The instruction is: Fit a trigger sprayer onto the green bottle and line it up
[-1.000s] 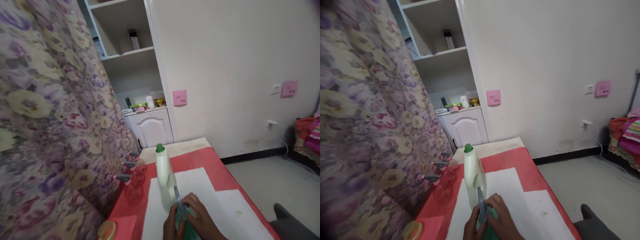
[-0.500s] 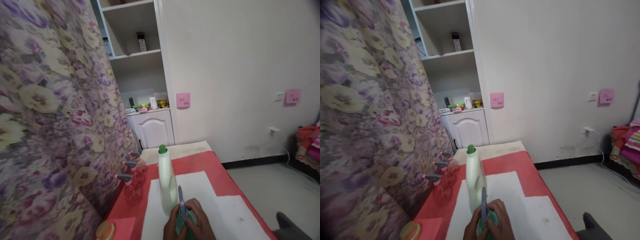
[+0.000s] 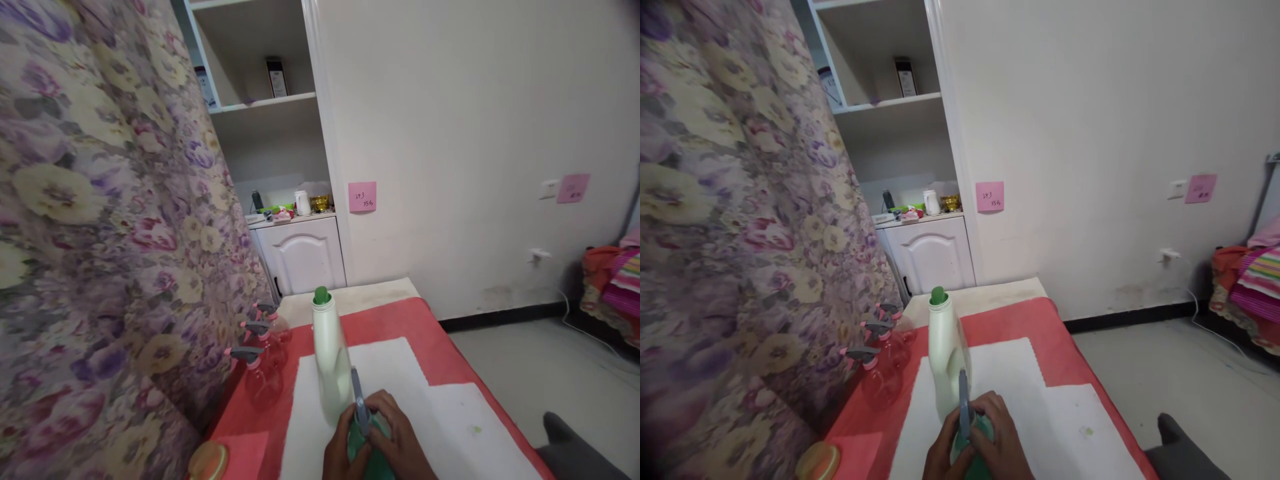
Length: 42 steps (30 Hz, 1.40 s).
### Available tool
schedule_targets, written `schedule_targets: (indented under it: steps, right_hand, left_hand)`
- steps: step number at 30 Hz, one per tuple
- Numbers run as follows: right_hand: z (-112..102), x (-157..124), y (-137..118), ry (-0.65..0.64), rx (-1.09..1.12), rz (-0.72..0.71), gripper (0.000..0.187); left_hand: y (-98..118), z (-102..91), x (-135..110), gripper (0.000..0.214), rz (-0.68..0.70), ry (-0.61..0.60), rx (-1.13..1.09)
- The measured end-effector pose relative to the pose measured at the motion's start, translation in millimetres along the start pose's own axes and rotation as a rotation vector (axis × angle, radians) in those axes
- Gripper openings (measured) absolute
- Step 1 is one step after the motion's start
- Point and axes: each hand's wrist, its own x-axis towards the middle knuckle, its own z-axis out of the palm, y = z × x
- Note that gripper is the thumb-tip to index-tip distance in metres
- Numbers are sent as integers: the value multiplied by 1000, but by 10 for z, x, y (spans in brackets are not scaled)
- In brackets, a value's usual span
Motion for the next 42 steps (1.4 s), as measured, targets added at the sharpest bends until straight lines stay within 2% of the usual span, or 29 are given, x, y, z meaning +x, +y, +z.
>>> schedule_targets:
  steps: [6, 12, 18, 25, 30, 38, 42]
  right_hand:
    - [42, 5, -14, 65, 0, 64, 9]
    - [33, 9, -3, 39, -15, 76, 13]
    - [-103, 69, -98, -83, 43, 43, 12]
    - [-149, 137, -83, -146, 152, 40, 9]
    - [-204, 183, -119, -233, 160, 34, 12]
    - [-77, 89, -18, -52, 110, 27, 9]
    - [-51, 66, -64, -45, 66, 25, 11]
  left_hand:
    - [-46, 1, -1, 53, -20, -5, 30]
    - [24, -21, 17, 53, -7, -43, 14]
    - [54, -11, 14, 55, -22, -33, -13]
    - [-39, 2, 10, 56, -55, -20, -40]
    - [-75, 12, 20, 60, -23, -4, -57]
    - [-44, 17, 5, 57, -58, -13, -37]
    - [-12, 8, 7, 60, -79, -24, -66]
